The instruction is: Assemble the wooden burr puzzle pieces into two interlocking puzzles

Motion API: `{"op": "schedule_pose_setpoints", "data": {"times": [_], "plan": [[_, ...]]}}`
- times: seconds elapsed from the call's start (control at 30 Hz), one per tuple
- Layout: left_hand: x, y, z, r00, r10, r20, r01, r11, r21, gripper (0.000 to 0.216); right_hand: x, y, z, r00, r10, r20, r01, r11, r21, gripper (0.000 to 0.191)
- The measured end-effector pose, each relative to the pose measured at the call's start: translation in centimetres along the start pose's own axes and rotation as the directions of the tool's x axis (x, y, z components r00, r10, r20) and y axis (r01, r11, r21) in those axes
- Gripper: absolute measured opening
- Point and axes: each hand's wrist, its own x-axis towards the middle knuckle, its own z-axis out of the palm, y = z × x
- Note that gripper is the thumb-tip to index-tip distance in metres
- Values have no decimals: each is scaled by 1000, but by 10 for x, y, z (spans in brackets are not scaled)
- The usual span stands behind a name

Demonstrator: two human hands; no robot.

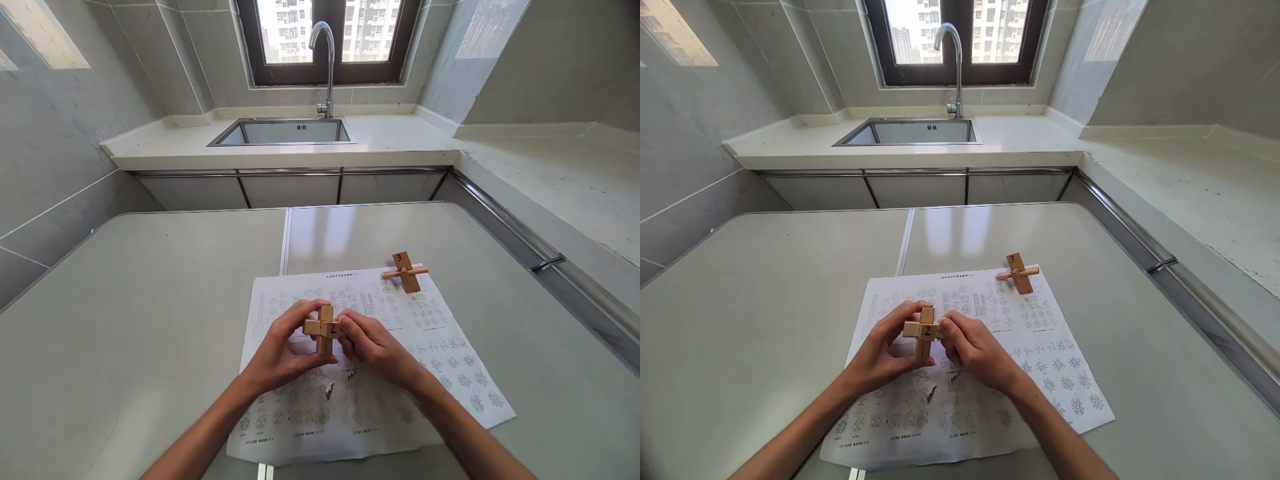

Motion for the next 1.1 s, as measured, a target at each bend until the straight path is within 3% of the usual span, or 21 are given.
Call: {"op": "schedule_pose_setpoints", "data": {"times": [0.17,0.4,0.5,0.63,0.77,0.97,1.1], "plan": [[-1,1,-2,1000,27,0,-27,999,41,70,1,0,-1,999,44,29,-46,997,61,48],[-2,-3,-1,999,-49,22,50,998,-38,79,3,-4,-1,993,100,59,-110,971,214,47],[-2,-4,1,993,-116,4,116,986,-117,84,5,-1,-5,988,152,-11,-138,920,367,48],[0,-4,3,988,-150,-49,138,973,-187,66,9,0,-13,947,294,-128,-158,775,612,46],[1,-3,3,986,-161,-45,152,975,-161,55,11,0,-20,898,381,-219,-99,661,744,39],[1,-3,3,987,-160,-30,157,984,-89,46,14,7,-24,861,399,-316,-2,625,781,39],[0,-3,3,989,-148,-22,146,986,-77,44,13,9,-25,799,419,-431,39,680,733,38]]}}
